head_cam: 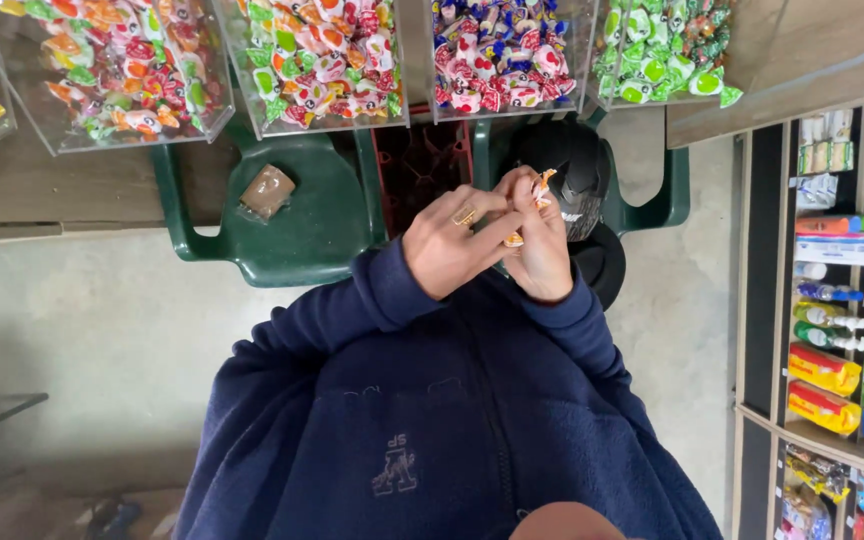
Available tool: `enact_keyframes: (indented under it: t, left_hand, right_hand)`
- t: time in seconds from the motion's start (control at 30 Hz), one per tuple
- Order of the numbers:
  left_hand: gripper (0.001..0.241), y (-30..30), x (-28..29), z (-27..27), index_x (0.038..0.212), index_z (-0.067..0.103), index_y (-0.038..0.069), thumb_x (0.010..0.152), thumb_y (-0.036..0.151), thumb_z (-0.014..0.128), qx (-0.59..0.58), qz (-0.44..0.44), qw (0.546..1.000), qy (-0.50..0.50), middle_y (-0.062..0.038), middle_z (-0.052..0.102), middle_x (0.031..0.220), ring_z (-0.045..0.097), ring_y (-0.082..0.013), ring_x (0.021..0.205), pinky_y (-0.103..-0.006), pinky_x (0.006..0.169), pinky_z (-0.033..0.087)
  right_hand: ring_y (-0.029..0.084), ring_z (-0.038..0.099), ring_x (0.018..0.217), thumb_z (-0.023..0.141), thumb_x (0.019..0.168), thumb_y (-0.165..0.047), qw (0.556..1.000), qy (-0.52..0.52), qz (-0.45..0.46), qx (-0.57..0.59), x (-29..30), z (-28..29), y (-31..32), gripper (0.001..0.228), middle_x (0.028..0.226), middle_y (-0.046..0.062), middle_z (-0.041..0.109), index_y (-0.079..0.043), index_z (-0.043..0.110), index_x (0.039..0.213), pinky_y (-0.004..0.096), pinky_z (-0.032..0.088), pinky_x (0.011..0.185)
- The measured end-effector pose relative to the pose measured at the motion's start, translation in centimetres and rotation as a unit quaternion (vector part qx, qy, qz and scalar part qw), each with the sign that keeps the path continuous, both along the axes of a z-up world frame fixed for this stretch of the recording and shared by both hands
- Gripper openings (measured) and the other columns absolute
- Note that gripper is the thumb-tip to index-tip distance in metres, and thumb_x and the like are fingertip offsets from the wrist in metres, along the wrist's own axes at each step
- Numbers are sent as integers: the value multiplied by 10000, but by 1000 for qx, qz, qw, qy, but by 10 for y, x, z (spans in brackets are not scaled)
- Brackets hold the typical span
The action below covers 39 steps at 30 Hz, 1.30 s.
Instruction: Selecting and picking various types of wrapped candies from clear acrylic display bins.
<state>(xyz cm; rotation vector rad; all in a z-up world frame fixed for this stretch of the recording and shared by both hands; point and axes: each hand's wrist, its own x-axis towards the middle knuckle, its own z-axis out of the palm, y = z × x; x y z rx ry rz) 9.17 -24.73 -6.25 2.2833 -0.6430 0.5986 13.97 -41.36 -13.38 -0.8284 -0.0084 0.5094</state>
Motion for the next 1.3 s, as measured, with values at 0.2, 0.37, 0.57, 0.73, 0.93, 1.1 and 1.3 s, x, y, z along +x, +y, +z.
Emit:
enact_keyframes:
  t: [0.2,0.37,0.57,0.73,0.93,1.1,1.3]
  left_hand:
    - [332,4,-11,-2,1190,691,95,880,139,802,-9,26,999,-22,-46,638,1085,639,-259,922,-385,816,531]
    - [352,21,-29,5,1188,700,69,844,123,754,0,53,995,-82,-39,657,1077,657,-240,946,-378,828,526]
    - [353,53,-56,6,1166,700,65,825,157,686,56,103,984,-131,-47,667,1111,669,-225,1016,-371,891,536]
    - [320,114,-84,21,1140,703,40,840,148,679,79,106,982,-133,-75,676,1122,671,-221,991,-361,865,537]
    - [266,249,-93,32,1140,714,38,884,104,682,160,272,946,-78,-67,684,1083,674,-228,959,-346,799,545]
    - [263,336,-39,16,1139,707,24,913,154,670,268,347,894,-92,-71,672,1070,653,-220,999,-345,821,529]
    - [199,354,5,-25,1038,699,30,924,170,614,334,345,874,-69,-92,673,1019,622,-242,995,-378,851,482]
  right_hand:
    - [89,519,838,518,1133,-344,998,-46,41,-1,1,12,7,283,956,11,556,-67,542,1079,253,429,760]
    - [75,490,831,455,1117,-447,991,-83,86,-55,-3,18,23,394,947,16,554,-60,528,1100,242,415,776]
    - [75,458,824,485,1139,-445,977,-134,153,-57,-11,22,58,399,933,12,524,-50,514,1092,243,383,764]
    - [76,434,750,491,1137,-430,971,-121,205,-26,-18,21,94,381,891,17,511,-53,506,1087,236,360,687]
    - [48,348,588,489,1125,-423,969,-49,242,-8,-31,21,132,353,817,23,480,-71,498,1090,202,250,499]
    - [49,336,603,486,1122,-415,975,-21,219,-14,-46,15,163,340,839,17,466,-77,490,1087,203,240,501]
    - [55,328,598,455,1127,-414,984,4,177,-11,-60,12,191,352,818,23,469,-68,493,1076,203,242,492]
